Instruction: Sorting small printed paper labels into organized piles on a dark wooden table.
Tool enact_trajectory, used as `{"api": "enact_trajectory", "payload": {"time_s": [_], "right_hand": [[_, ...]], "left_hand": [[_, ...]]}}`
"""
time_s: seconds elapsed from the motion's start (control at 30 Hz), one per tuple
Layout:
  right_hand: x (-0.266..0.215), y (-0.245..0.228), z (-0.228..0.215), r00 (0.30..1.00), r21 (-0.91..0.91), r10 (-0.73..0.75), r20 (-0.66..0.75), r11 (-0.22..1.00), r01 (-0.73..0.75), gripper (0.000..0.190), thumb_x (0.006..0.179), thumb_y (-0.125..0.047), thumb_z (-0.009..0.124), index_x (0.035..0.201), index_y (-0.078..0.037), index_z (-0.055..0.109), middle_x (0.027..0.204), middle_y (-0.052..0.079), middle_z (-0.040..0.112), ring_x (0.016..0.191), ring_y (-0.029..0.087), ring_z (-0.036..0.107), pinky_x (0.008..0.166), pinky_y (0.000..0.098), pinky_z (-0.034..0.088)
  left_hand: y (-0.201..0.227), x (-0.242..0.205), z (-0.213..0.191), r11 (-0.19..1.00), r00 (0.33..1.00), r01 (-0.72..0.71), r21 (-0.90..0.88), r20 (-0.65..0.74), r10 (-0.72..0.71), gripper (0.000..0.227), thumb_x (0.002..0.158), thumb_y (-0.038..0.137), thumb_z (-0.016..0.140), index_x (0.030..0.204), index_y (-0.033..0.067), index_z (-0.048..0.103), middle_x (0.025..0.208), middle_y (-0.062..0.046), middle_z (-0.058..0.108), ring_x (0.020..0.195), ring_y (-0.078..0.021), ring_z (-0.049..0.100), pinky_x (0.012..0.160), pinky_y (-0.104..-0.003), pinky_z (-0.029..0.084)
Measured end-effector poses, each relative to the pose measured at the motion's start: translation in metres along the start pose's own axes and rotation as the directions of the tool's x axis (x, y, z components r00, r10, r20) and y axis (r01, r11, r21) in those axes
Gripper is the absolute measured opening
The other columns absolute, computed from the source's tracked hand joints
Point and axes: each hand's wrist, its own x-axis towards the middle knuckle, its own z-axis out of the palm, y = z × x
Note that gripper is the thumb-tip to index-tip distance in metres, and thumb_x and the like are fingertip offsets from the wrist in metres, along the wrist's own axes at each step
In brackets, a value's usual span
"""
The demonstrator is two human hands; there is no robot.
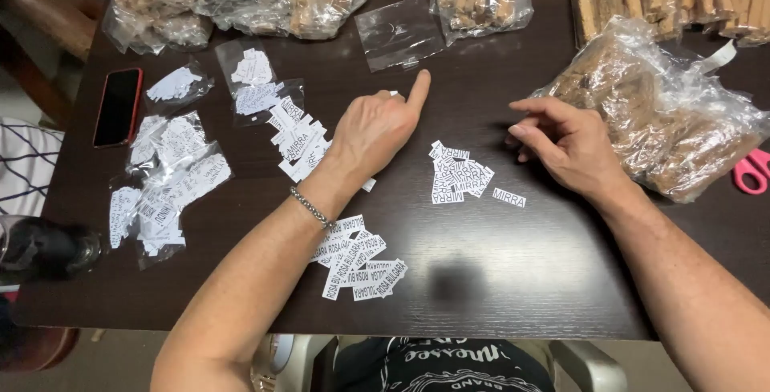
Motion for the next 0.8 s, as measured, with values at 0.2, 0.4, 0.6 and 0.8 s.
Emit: {"api": "enact_trajectory", "payload": {"time_s": [0.2, 0.4, 0.6, 0.8], "right_hand": [[0.001, -0.003, 0.000, 1.000, 0.000, -0.002, -0.002, 1.000, 0.002, 0.027, 0.098, -0.002, 0.072, 0.124, 0.004, 0.071, 0.079, 0.014, 0.076, 0.058, 0.021, 0.072, 0.060, 0.0329, 0.059], [0.002, -0.003, 0.003, 1.000, 0.012, -0.004, 0.010, 1.000, 0.004, 0.027, 0.096, 0.000, 0.072, 0.122, 0.006, 0.070, 0.079, 0.016, 0.075, 0.058, 0.022, 0.073, 0.060, 0.0345, 0.059], [0.001, 0.003, 0.002, 1.000, 0.024, -0.024, 0.000, 0.999, 0.024, 0.026, 0.097, -0.001, 0.071, 0.122, 0.005, 0.070, 0.078, 0.014, 0.075, 0.056, 0.021, 0.072, 0.058, 0.0324, 0.058], [0.002, -0.002, 0.001, 1.000, 0.030, -0.022, 0.004, 0.999, 0.021, 0.025, 0.097, 0.001, 0.071, 0.122, 0.006, 0.070, 0.077, 0.015, 0.075, 0.056, 0.021, 0.071, 0.057, 0.0329, 0.058]], "left_hand": [[-0.021, 0.003, -0.012, 0.864, 0.942, 0.330, -0.381, 0.080, -0.325, 0.054, 0.090, 0.006, 0.066, 0.140, 0.0097, 0.047, 0.081, -0.016, 0.077, 0.079, -0.0453, 0.073, 0.073, -0.056, 0.059], [-0.034, -0.008, -0.021, 0.895, 0.963, 0.267, -0.358, 0.081, -0.256, 0.056, 0.089, 0.011, 0.073, 0.139, 0.0149, 0.048, 0.104, -0.008, 0.080, 0.091, -0.0388, 0.074, 0.077, -0.055, 0.058], [-0.008, 0.002, -0.014, 0.996, 0.997, -0.065, 0.069, -0.030, 0.067, 0.052, 0.087, 0.001, 0.065, 0.137, 0.0069, 0.053, 0.072, -0.009, 0.073, 0.068, -0.0276, 0.073, 0.064, -0.040, 0.062], [-0.026, 0.008, 0.004, 0.943, 0.964, 0.260, -0.208, -0.002, -0.267, 0.039, 0.098, 0.012, 0.063, 0.134, 0.0073, 0.050, 0.068, -0.022, 0.069, 0.064, -0.0410, 0.073, 0.057, -0.050, 0.060]]}}
